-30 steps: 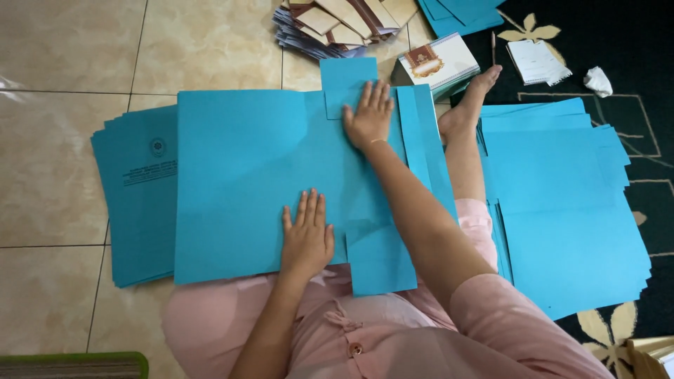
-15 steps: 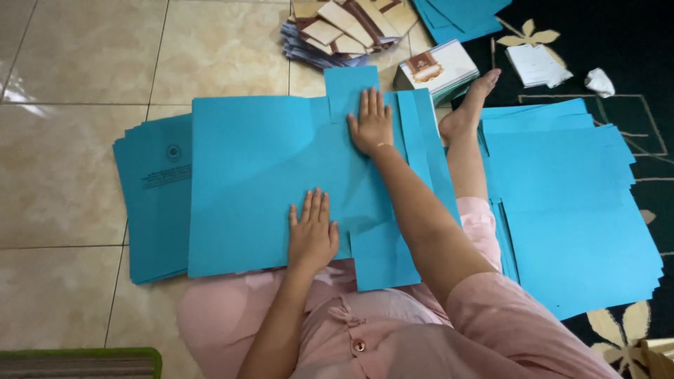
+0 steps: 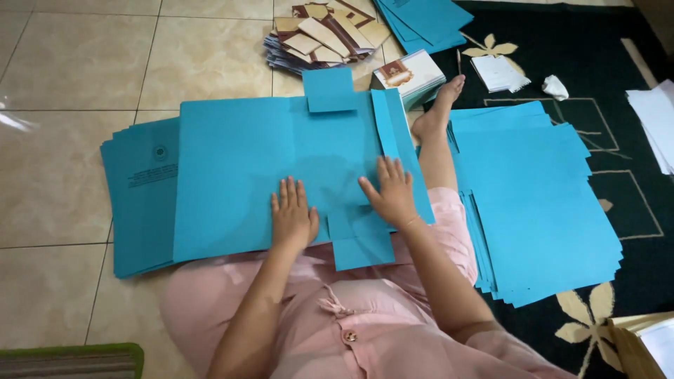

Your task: The person sits on the floor and folds blue paper sheets by hand. They repeatedly fold the side flaps inward and then fold the top and bottom flaps to create a rectangular shape, stacking the finished pieces.

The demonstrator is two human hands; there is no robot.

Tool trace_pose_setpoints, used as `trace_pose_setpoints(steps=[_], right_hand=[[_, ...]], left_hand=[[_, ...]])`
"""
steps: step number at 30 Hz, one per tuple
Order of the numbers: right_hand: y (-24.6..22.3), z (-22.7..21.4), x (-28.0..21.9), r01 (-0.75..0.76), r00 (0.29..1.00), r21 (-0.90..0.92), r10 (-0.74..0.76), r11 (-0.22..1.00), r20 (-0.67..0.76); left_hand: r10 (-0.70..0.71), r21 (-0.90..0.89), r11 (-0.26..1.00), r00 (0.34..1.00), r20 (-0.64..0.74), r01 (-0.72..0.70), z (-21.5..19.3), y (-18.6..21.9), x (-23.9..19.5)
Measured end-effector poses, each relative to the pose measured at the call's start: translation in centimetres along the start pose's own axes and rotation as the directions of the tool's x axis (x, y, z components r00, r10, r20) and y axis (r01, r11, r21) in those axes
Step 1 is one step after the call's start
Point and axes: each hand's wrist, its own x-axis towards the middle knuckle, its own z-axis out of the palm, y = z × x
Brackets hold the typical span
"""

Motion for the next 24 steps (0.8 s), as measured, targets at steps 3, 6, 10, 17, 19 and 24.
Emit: trace_pose_setpoints(steps=[3,6,10,17,19,24], right_hand=[[-0.6,1.2,-1.6,-0.169,0.982,-0.132,0.179,0.977,0.062],[-1.8,1.8,-2.2,-0.201,0.964,-0.123,0.218,0.972,0.153],[-2.1,1.5,-2.1,-0.213,0.957,-0.13,0.233,0.968,0.172],[-2.2,1.6,-2.2,-0.188,0.956,-0.203,0.226,0.961,0.185],[-2.3,1.2,-1.8,-0.18,0.958,-0.198,0.217,0.964,0.189],[-2.1,1.7,-1.8,-0.19,0.951,-0.193,0.229,0.963,0.207]], left_hand=[[-0.092,0.019,0.996,0.978,0.19,0.09,-1.1,0.8,0.8],[-0.149,0.06,0.988,0.971,0.189,0.14,-0.9,1.9,1.7],[-0.13,0.035,0.991,0.985,0.111,0.126,0.5,1.0,6.3],[-0.142,0.06,0.988,0.99,0.01,0.141,2.7,-2.7,20.8],[-0.15,0.071,0.986,0.989,-0.017,0.151,3.0,-3.7,24.3],[-0.114,0.007,0.993,0.992,-0.05,0.115,1.4,-3.1,23.8]])
